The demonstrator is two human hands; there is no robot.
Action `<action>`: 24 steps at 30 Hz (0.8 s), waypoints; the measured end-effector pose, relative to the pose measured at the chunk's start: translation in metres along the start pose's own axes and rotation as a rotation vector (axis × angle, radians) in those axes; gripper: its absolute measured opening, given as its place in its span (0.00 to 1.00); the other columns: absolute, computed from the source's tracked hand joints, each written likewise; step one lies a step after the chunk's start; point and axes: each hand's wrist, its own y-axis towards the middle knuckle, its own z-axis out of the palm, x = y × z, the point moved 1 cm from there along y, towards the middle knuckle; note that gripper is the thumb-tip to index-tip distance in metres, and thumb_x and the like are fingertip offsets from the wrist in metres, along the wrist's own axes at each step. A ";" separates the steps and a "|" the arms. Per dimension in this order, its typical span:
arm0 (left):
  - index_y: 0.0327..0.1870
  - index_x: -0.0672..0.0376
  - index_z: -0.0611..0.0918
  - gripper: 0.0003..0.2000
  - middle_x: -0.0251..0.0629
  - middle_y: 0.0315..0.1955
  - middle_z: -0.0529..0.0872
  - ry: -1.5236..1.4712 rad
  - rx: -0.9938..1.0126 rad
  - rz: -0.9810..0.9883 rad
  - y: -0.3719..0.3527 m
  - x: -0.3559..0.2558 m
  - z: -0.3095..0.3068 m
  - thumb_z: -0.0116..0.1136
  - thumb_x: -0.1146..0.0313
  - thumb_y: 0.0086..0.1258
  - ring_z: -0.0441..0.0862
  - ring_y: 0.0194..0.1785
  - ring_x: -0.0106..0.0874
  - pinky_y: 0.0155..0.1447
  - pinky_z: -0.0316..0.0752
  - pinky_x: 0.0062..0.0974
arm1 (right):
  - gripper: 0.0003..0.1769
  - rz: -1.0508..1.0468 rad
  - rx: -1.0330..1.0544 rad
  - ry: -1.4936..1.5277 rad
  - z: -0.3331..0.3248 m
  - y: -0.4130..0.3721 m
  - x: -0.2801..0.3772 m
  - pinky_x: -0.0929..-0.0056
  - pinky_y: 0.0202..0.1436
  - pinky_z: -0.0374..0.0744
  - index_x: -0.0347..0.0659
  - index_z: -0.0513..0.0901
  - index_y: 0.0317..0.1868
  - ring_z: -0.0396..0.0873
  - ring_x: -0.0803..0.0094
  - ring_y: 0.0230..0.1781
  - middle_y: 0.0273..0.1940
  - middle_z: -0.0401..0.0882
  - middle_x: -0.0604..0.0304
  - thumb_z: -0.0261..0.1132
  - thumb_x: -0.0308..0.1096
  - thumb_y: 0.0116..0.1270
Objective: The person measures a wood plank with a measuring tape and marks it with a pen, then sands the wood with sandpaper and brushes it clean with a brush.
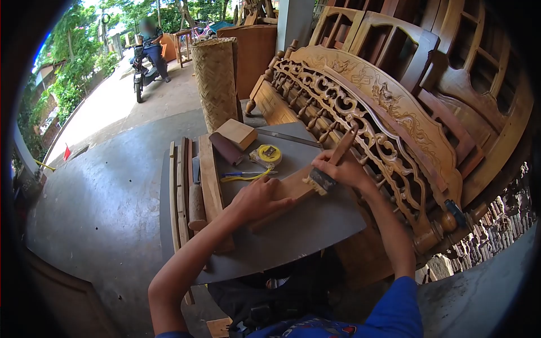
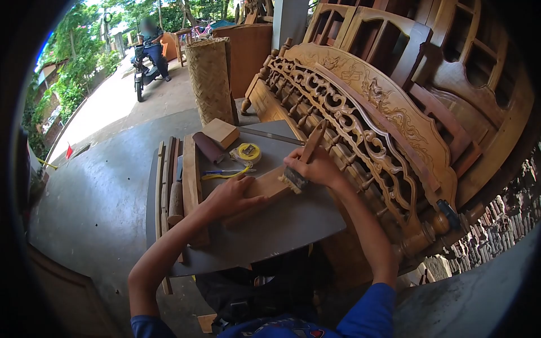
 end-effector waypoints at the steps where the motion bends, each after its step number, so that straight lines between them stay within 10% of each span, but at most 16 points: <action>1: 0.47 0.68 0.75 0.36 0.51 0.39 0.78 0.003 -0.035 0.034 0.001 0.003 0.002 0.52 0.37 0.56 0.78 0.44 0.45 0.47 0.72 0.38 | 0.14 0.000 0.020 -0.044 0.001 0.001 0.000 0.74 0.32 0.74 0.35 0.82 0.30 0.79 0.72 0.25 0.23 0.80 0.57 0.63 0.39 0.56; 24: 0.47 0.67 0.75 0.35 0.51 0.37 0.79 0.008 -0.037 0.045 0.002 0.004 0.004 0.53 0.38 0.56 0.79 0.43 0.44 0.46 0.72 0.38 | 0.13 0.001 -0.083 -0.028 0.002 -0.015 0.007 0.73 0.37 0.75 0.35 0.82 0.33 0.79 0.72 0.32 0.28 0.81 0.56 0.61 0.38 0.59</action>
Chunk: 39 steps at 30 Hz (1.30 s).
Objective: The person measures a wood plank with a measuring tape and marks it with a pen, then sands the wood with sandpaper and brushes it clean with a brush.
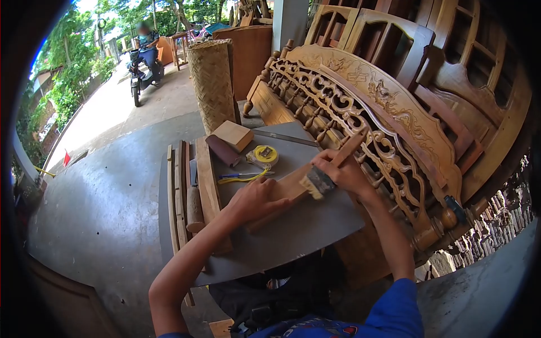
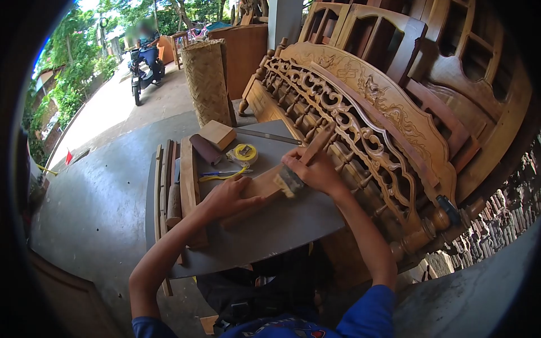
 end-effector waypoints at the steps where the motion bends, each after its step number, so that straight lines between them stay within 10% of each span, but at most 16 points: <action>1: 0.45 0.67 0.75 0.35 0.52 0.36 0.79 0.002 -0.017 0.018 0.000 0.000 0.001 0.53 0.37 0.56 0.79 0.42 0.45 0.46 0.72 0.38 | 0.14 -0.072 -0.035 0.043 0.006 0.000 -0.005 0.72 0.35 0.75 0.35 0.82 0.32 0.80 0.70 0.29 0.25 0.81 0.56 0.62 0.40 0.59; 7: 0.40 0.69 0.76 0.36 0.55 0.34 0.79 0.005 -0.030 0.012 -0.002 -0.002 -0.003 0.54 0.36 0.52 0.79 0.41 0.48 0.45 0.73 0.40 | 0.15 0.002 -0.363 -0.309 -0.021 0.028 -0.044 0.67 0.31 0.76 0.37 0.82 0.30 0.80 0.60 0.22 0.19 0.78 0.52 0.61 0.42 0.59; 17: 0.39 0.67 0.78 0.36 0.50 0.35 0.80 0.067 -0.041 0.083 -0.018 0.019 -0.006 0.59 0.36 0.46 0.78 0.45 0.44 0.48 0.72 0.38 | 0.15 0.029 0.197 0.046 0.054 0.027 0.024 0.72 0.39 0.76 0.37 0.83 0.35 0.81 0.68 0.31 0.29 0.83 0.56 0.65 0.41 0.56; 21: 0.36 0.65 0.80 0.35 0.47 0.34 0.81 0.227 0.026 0.085 -0.041 0.022 -0.023 0.60 0.35 0.43 0.78 0.47 0.42 0.50 0.70 0.37 | 0.10 0.139 -0.268 -0.173 -0.012 0.042 -0.051 0.73 0.28 0.78 0.42 0.84 0.30 0.80 0.73 0.20 0.20 0.80 0.61 0.62 0.39 0.59; 26: 0.37 0.66 0.80 0.34 0.46 0.34 0.81 0.355 0.265 0.047 -0.026 0.011 -0.036 0.63 0.38 0.43 0.78 0.46 0.40 0.54 0.66 0.36 | 0.08 -0.084 -0.192 -0.591 0.017 0.018 -0.016 0.63 0.31 0.77 0.45 0.84 0.32 0.81 0.67 0.24 0.21 0.80 0.58 0.61 0.37 0.57; 33: 0.37 0.60 0.82 0.33 0.44 0.40 0.80 0.324 0.042 0.109 -0.060 0.018 -0.040 0.64 0.37 0.40 0.72 0.52 0.38 0.60 0.54 0.35 | 0.13 -0.092 0.315 0.395 0.099 -0.006 0.064 0.76 0.37 0.76 0.36 0.83 0.35 0.80 0.75 0.32 0.29 0.82 0.58 0.64 0.38 0.57; 39: 0.44 0.57 0.81 0.33 0.39 0.42 0.80 0.358 -0.057 0.029 -0.092 0.020 -0.088 0.68 0.41 0.40 0.71 0.52 0.35 0.62 0.54 0.34 | 0.14 0.196 -0.102 -0.140 0.020 0.054 -0.029 0.74 0.33 0.76 0.35 0.83 0.34 0.80 0.72 0.27 0.26 0.81 0.56 0.63 0.39 0.57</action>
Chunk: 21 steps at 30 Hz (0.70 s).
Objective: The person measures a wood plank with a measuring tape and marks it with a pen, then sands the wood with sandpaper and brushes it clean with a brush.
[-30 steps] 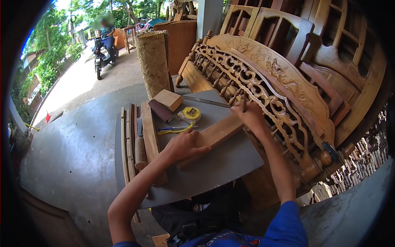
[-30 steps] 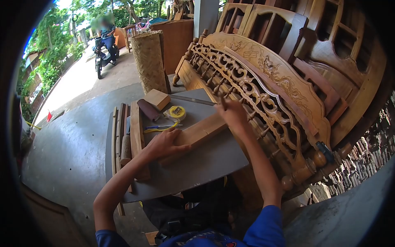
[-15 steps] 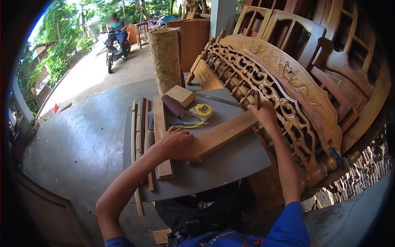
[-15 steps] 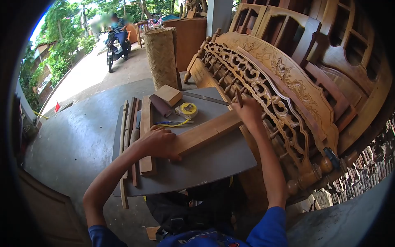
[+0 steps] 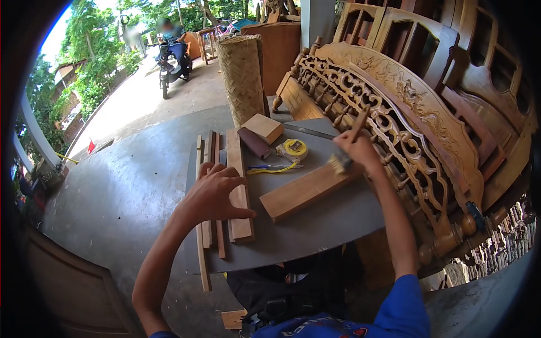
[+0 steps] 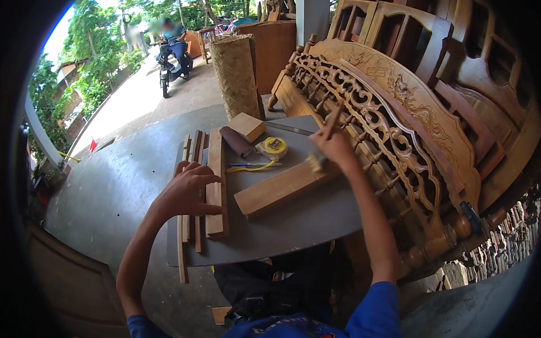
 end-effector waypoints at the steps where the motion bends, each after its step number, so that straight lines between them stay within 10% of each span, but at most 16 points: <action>1: 0.44 0.58 0.81 0.34 0.39 0.41 0.80 -0.012 -0.014 -0.020 -0.002 0.003 -0.001 0.68 0.40 0.40 0.72 0.52 0.35 0.62 0.54 0.34 | 0.13 -0.072 -0.152 -0.085 -0.012 0.015 -0.023 0.71 0.29 0.79 0.40 0.84 0.32 0.81 0.69 0.23 0.21 0.81 0.58 0.62 0.41 0.57; 3: 0.43 0.62 0.81 0.35 0.42 0.37 0.81 -0.014 -0.031 -0.010 0.001 -0.007 0.009 0.67 0.39 0.40 0.73 0.50 0.36 0.61 0.55 0.35 | 0.12 0.144 -0.117 -0.040 -0.032 0.025 -0.030 0.72 0.31 0.76 0.38 0.83 0.34 0.80 0.70 0.25 0.23 0.80 0.55 0.63 0.38 0.57; 9: 0.35 0.69 0.79 0.35 0.51 0.34 0.80 0.016 0.023 -0.134 0.026 -0.036 0.067 0.67 0.41 0.37 0.77 0.47 0.39 0.57 0.62 0.35 | 0.13 -0.177 0.049 0.025 0.028 -0.028 0.040 0.69 0.38 0.78 0.41 0.83 0.34 0.82 0.60 0.33 0.29 0.82 0.51 0.61 0.42 0.57; 12: 0.35 0.69 0.77 0.31 0.52 0.34 0.79 -0.180 0.027 -0.220 0.029 -0.036 0.049 0.68 0.48 0.38 0.78 0.43 0.40 0.48 0.71 0.31 | 0.15 -0.138 0.454 0.441 0.053 -0.066 0.074 0.78 0.40 0.74 0.35 0.81 0.39 0.77 0.78 0.35 0.33 0.81 0.60 0.62 0.40 0.61; 21: 0.48 0.66 0.72 0.29 0.35 0.44 0.71 -0.937 -0.482 -0.016 0.037 -0.029 -0.024 0.72 0.75 0.41 0.74 0.52 0.31 0.57 0.72 0.30 | 0.17 0.035 -0.071 0.618 -0.040 -0.034 -0.029 0.82 0.33 0.77 0.34 0.80 0.40 0.77 0.79 0.28 0.30 0.79 0.62 0.61 0.42 0.63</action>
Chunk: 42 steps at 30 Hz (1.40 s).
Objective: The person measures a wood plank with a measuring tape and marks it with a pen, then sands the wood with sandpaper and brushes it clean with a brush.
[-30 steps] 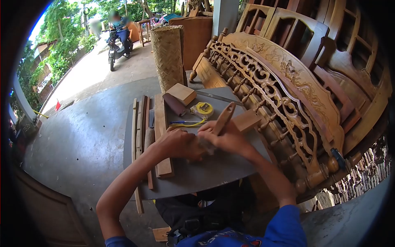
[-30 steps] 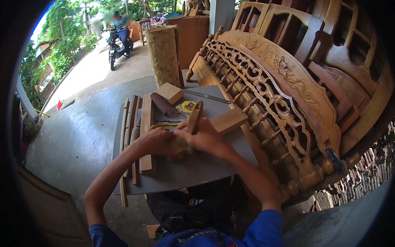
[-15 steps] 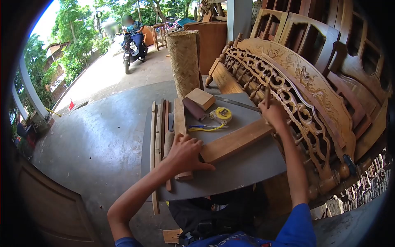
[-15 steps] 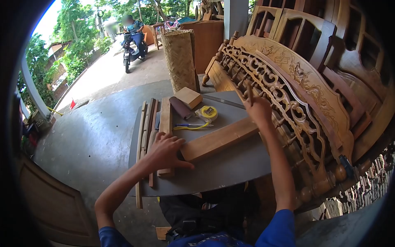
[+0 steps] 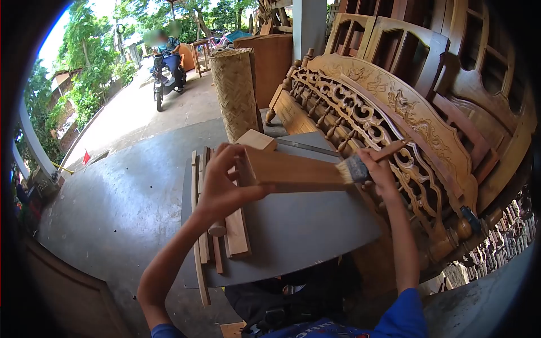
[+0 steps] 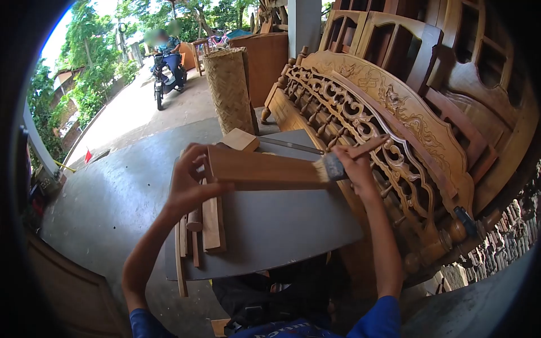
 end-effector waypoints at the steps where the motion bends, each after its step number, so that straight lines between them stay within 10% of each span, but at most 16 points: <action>1: 0.49 0.65 0.73 0.30 0.37 0.45 0.72 -0.052 -0.015 0.092 0.010 -0.009 -0.005 0.73 0.72 0.43 0.74 0.52 0.31 0.57 0.73 0.32 | 0.17 0.023 -0.030 -0.085 -0.018 0.002 -0.013 0.81 0.37 0.77 0.35 0.78 0.44 0.77 0.78 0.35 0.35 0.78 0.59 0.61 0.41 0.63; 5: 0.57 0.64 0.71 0.33 0.39 0.51 0.73 -0.089 0.047 0.269 0.049 -0.042 -0.016 0.72 0.72 0.45 0.75 0.53 0.31 0.58 0.74 0.34 | 0.19 0.058 0.213 0.019 -0.011 -0.026 0.016 0.78 0.48 0.74 0.39 0.75 0.51 0.72 0.73 0.49 0.47 0.73 0.58 0.65 0.35 0.59; 14: 0.60 0.64 0.67 0.32 0.44 0.56 0.71 -0.294 0.304 0.329 0.077 -0.048 0.012 0.66 0.69 0.52 0.71 0.58 0.31 0.59 0.71 0.30 | 0.14 -0.849 0.118 -0.075 0.021 -0.058 0.153 0.75 0.54 0.73 0.41 0.81 0.44 0.75 0.69 0.50 0.51 0.75 0.53 0.62 0.19 0.57; 22: 0.51 0.60 0.71 0.19 0.51 0.54 0.72 -0.898 0.269 0.225 0.107 -0.022 0.040 0.47 0.56 0.64 0.73 0.56 0.42 0.61 0.68 0.37 | 0.14 -1.302 0.567 -0.904 0.037 -0.056 0.078 0.68 0.54 0.76 0.51 0.83 0.40 0.74 0.62 0.54 0.56 0.73 0.62 0.66 0.31 0.50; 27: 0.50 0.58 0.72 0.17 0.51 0.51 0.74 -0.802 0.249 0.062 0.114 -0.035 0.048 0.42 0.58 0.67 0.74 0.55 0.42 0.61 0.68 0.38 | 0.06 -1.066 0.763 -0.920 0.051 -0.055 0.107 0.75 0.43 0.80 0.51 0.81 0.34 0.79 0.69 0.46 0.52 0.76 0.66 0.62 0.36 0.55; 32: 0.53 0.58 0.72 0.17 0.36 0.43 0.78 -0.906 0.273 0.043 0.110 -0.049 0.059 0.43 0.60 0.67 0.78 0.46 0.26 0.52 0.73 0.27 | 0.09 -1.284 0.291 -0.635 0.038 -0.042 0.209 0.65 0.57 0.74 0.42 0.83 0.36 0.72 0.59 0.56 0.53 0.74 0.49 0.61 0.23 0.54; 36: 0.49 0.59 0.75 0.16 0.38 0.39 0.80 -0.961 0.227 0.029 0.127 -0.039 0.066 0.43 0.61 0.66 0.79 0.41 0.28 0.49 0.74 0.27 | 0.07 -1.416 0.193 -0.974 0.025 -0.037 0.157 0.67 0.56 0.74 0.50 0.82 0.32 0.73 0.63 0.56 0.51 0.77 0.62 0.63 0.30 0.50; 42: 0.39 0.61 0.79 0.15 0.39 0.30 0.81 -0.928 -0.096 -0.217 0.133 -0.035 0.056 0.44 0.60 0.63 0.79 0.34 0.29 0.42 0.74 0.26 | 0.06 -1.100 0.690 -1.051 0.015 -0.080 0.043 0.69 0.55 0.76 0.52 0.82 0.34 0.74 0.67 0.55 0.51 0.77 0.65 0.62 0.30 0.55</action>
